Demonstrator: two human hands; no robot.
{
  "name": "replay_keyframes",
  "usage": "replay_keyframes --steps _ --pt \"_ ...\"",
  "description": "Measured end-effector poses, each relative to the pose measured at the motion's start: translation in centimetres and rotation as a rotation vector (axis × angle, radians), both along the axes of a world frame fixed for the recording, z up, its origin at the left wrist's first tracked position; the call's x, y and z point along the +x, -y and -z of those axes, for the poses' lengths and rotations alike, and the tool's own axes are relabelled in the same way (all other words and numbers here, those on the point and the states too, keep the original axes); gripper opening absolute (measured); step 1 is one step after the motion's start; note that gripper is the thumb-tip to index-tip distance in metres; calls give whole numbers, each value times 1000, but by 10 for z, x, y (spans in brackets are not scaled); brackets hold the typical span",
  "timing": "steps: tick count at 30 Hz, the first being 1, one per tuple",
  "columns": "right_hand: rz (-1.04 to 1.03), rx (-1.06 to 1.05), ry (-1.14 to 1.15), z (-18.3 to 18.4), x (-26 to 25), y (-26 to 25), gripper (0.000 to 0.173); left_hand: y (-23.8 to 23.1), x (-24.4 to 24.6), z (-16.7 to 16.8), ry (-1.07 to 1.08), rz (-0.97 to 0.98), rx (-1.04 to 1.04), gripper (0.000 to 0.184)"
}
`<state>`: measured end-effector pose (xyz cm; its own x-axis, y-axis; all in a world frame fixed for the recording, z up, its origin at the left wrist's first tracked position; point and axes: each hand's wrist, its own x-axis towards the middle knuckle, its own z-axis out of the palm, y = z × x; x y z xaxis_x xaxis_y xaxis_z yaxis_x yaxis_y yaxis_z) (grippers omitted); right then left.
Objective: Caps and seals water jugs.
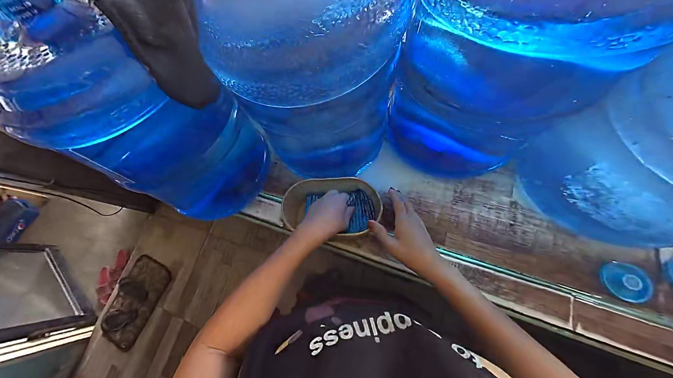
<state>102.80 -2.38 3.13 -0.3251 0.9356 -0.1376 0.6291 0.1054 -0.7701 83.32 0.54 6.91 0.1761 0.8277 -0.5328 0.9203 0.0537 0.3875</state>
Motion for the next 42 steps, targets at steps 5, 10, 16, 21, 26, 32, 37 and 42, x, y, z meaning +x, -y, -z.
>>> replay_keyframes --steps 5,10,16,21,26,32,37,42 --pt "100 19 -146 -11 5 2 66 0 -30 -22 282 -101 27 38" --pt "197 -255 -535 -53 1 -1 46 10 -43 -52 1018 -373 129 31" --pt "206 -367 -1077 -93 -11 -2 16 12 -21 -73 1587 -435 61 36" --pt "274 -137 -1039 -100 -4 -5 6 10 -4 -74 1587 -406 112 33" --pt "255 98 -901 -107 20 -2 12 16 10 -80 1703 -451 -85 46" --pt "33 322 -742 -123 65 12 26 31 47 -103 1406 -166 -78 24" --pt "69 487 -628 -139 104 28 29 18 79 -134 1248 163 -72 25" --pt "84 640 -544 -154 139 40 27 -17 117 -137 1194 622 -108 23"
